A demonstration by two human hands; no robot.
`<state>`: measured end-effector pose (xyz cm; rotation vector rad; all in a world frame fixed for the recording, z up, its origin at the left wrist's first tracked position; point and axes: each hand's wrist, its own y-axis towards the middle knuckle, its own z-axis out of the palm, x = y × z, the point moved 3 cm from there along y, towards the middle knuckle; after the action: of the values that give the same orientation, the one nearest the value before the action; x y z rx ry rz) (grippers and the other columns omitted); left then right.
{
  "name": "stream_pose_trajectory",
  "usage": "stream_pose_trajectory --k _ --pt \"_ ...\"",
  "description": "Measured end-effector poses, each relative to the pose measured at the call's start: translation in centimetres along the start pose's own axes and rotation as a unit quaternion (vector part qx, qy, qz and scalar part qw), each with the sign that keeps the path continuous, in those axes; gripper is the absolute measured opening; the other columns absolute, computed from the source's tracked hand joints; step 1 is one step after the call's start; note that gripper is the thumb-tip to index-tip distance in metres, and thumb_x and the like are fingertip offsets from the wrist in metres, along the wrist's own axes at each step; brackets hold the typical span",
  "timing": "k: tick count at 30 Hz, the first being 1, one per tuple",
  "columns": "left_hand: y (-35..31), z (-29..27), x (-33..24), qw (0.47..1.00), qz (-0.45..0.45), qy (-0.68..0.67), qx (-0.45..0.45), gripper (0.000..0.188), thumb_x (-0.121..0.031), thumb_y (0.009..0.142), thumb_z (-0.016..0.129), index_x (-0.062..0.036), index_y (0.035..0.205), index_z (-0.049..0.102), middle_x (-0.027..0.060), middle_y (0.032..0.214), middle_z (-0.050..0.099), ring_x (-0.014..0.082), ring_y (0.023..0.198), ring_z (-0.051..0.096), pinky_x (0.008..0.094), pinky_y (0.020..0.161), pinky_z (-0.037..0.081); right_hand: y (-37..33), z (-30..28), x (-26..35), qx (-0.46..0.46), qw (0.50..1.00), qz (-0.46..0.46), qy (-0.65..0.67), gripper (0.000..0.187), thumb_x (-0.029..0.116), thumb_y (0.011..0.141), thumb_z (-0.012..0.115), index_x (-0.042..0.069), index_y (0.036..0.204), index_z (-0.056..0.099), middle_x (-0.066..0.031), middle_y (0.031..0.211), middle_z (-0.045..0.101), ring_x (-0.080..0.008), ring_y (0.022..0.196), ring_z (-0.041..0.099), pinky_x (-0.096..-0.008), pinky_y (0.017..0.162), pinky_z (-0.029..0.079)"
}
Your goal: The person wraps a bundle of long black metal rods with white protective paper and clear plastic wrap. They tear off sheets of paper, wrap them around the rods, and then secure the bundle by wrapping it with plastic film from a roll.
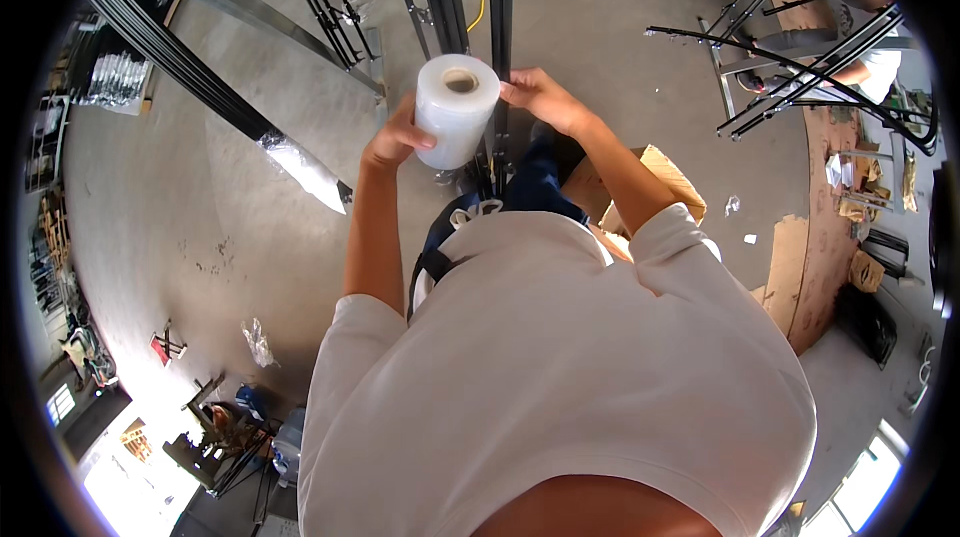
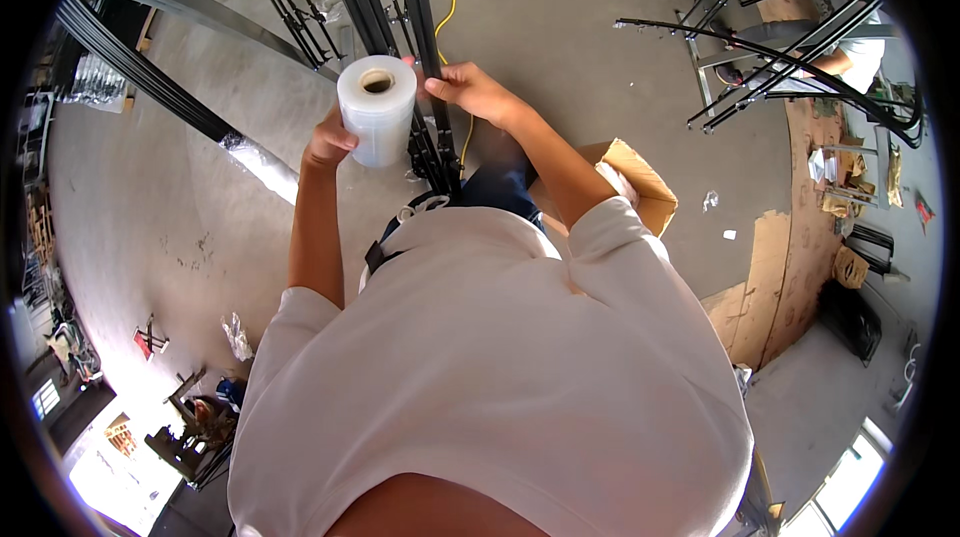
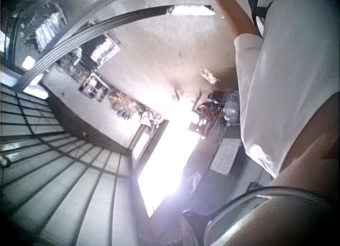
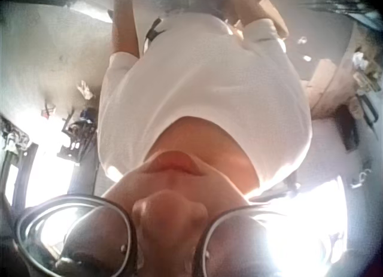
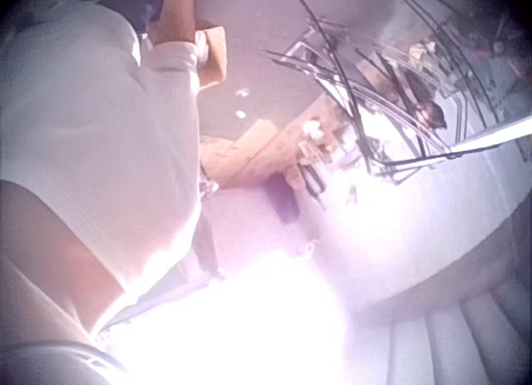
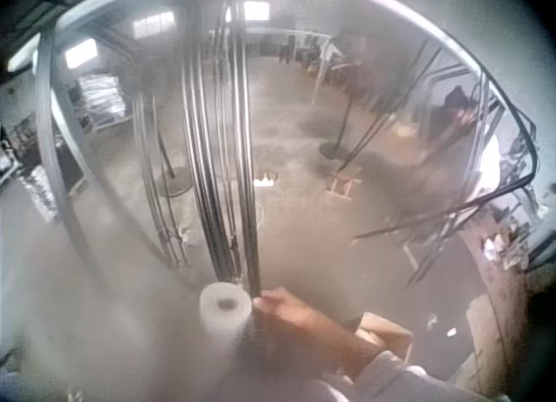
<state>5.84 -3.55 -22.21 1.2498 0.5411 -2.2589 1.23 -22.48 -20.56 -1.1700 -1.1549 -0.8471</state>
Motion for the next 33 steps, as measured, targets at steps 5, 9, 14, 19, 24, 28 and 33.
stream_pose_trajectory --k 5,9,14,19,24,28,33 --pt "-0.1 -0.6 -0.1 1.000 -0.013 -0.020 -0.009 0.094 -0.021 0.041 0.069 0.0019 0.125 0.032 0.0101 0.114 0.049 0.0215 0.104 0.046 0.0296 0.092 0.031 -0.3 0.2 -0.6 -0.010 0.999 0.009 0.048 0.028 0.026 0.087 0.050 0.000 0.096 0.058 -0.0002 0.088 0.057 -0.0093 0.085 0.048 -0.0261 0.081 0.037" --pt "-0.1 -0.6 0.6 0.999 0.003 -0.050 -0.006 0.093 -0.022 0.043 0.067 0.0017 0.125 0.032 0.0112 0.116 0.047 0.0223 0.106 0.045 0.0309 0.093 0.032 -0.4 0.2 -0.8 -0.014 0.998 0.015 0.051 0.027 0.021 0.086 0.051 0.002 0.105 0.056 -0.0028 0.094 0.059 -0.0106 0.090 0.051 -0.0258 0.085 0.037" --pt "-0.2 -0.3 1.3 0.994 0.008 -0.113 -0.002 0.088 -0.026 0.045 0.065 0.0010 0.123 0.036 0.0125 0.117 0.048 0.0250 0.105 0.048 0.0337 0.091 0.035 0.4 0.0 -2.7 -0.020 0.995 0.003 0.098 0.030 0.016 0.083 0.055 0.003 0.111 0.054 -0.0033 0.099 0.059 -0.0114 0.095 0.051 -0.0251 0.088 0.036" --pt "-0.3 -1.5 2.8 0.989 0.023 -0.142 -0.044 0.085 -0.031 0.046 0.065 -0.0011 0.122 0.040 0.0122 0.116 0.050 0.0278 0.103 0.050 0.0373 0.091 0.038 0.7 -0.1 -3.4 -0.035 0.994 0.010 0.104 0.032 0.014 0.082 0.056 0.003 0.112 0.054 -0.0036 0.101 0.058 -0.0121 0.097 0.050 -0.0255 0.090 0.034" --pt "-0.5 -3.0 4.0 0.985 0.027 -0.166 -0.049 0.083 -0.029 0.049 0.064 -0.0003 0.123 0.037 0.0129 0.116 0.049 0.0281 0.105 0.048 0.0377 0.091 0.037 0.9 -0.1 -3.1 -0.027 0.994 -0.004 0.105 0.033 0.013 0.082 0.056 0.003 0.113 0.052 -0.0056 0.106 0.056 -0.0146 0.102 0.050 -0.0278 0.092 0.033" --pt "-0.7 -4.1 4.9 0.981 0.036 -0.185 -0.046 0.082 -0.027 0.050 0.063 -0.0002 0.123 0.036 0.0128 0.117 0.048 0.0281 0.106 0.047 0.0380 0.092 0.036 1.2 0.1 -2.9 -0.024 0.994 -0.003 0.110 0.032 0.012 0.082 0.055 0.004 0.113 0.051 -0.0057 0.108 0.055 -0.0156 0.105 0.049 -0.0291 0.093 0.033" --pt "-0.8 -4.8 5.0 0.977 0.047 -0.203 -0.048 0.083 -0.028 0.050 0.063 0.0000 0.123 0.036 0.0130 0.117 0.048 0.0286 0.106 0.047 0.0385 0.092 0.036 1.8 0.1 -3.2 -0.011 0.991 -0.021 0.135 0.031 0.008 0.081 0.053 0.003 0.112 0.052 -0.0061 0.104 0.058 -0.0153 0.102 0.050 -0.0282 0.092 0.034"
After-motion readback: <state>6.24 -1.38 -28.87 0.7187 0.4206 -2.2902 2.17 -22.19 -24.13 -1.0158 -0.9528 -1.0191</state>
